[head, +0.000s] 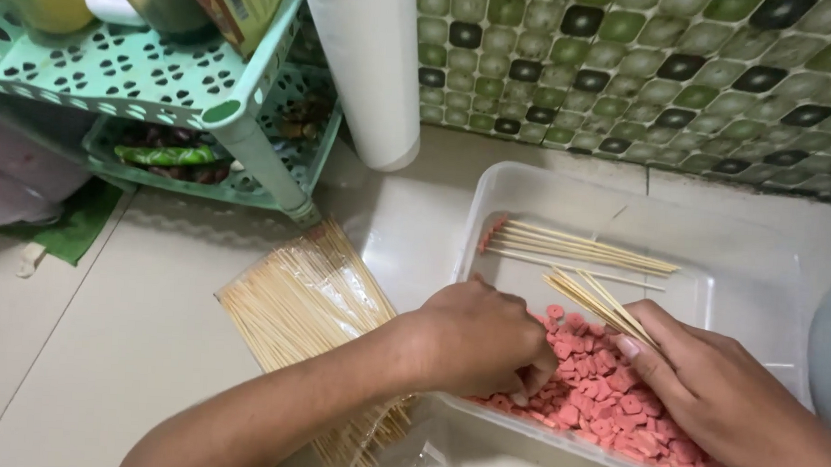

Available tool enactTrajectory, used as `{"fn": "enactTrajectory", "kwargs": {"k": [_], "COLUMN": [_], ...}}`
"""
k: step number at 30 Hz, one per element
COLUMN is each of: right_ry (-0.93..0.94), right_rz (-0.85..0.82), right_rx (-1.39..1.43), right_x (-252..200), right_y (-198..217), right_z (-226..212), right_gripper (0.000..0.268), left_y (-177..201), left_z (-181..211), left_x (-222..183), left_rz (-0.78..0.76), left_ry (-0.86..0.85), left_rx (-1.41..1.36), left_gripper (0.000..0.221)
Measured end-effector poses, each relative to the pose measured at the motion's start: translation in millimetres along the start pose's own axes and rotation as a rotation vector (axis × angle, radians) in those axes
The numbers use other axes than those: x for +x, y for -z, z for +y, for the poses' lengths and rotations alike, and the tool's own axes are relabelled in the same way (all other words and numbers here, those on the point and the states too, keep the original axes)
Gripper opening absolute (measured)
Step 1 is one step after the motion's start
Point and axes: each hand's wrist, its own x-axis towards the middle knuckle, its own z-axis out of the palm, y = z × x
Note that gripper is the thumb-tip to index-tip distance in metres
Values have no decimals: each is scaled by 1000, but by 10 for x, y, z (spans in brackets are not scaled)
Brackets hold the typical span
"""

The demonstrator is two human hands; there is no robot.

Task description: Skewering small diced pieces of pink food, likely sausage, onto thin wooden sticks for snack preparation.

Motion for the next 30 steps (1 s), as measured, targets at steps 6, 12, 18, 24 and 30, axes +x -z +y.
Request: {"fn": "enactTrajectory", "kwargs": {"k": [6,12,18,24,30], "right_ry": [3,-12,20,73,229], "right_rz": [89,134,269,381,519], "right_rx": [150,247,400,526,650], "right_x": [-55,-64,-92,-88,-66], "right_y": [36,49,61,33,-70], "right_z": [-23,-29,-1,72,184], "right_gripper": [18,19,30,31,36], "left_y": [33,21,-13,-100,22], "left_z": [19,-5,-24,-154,-188], "left_x": [-10,-22,53,207,211], "left_rz": [-34,-14,397,802,985], "left_ry": [-26,-42,-344,-392,-193], "left_rx": [-62,-81,-506,-754,-981], "left_gripper": [6,5,16,20,25]}}
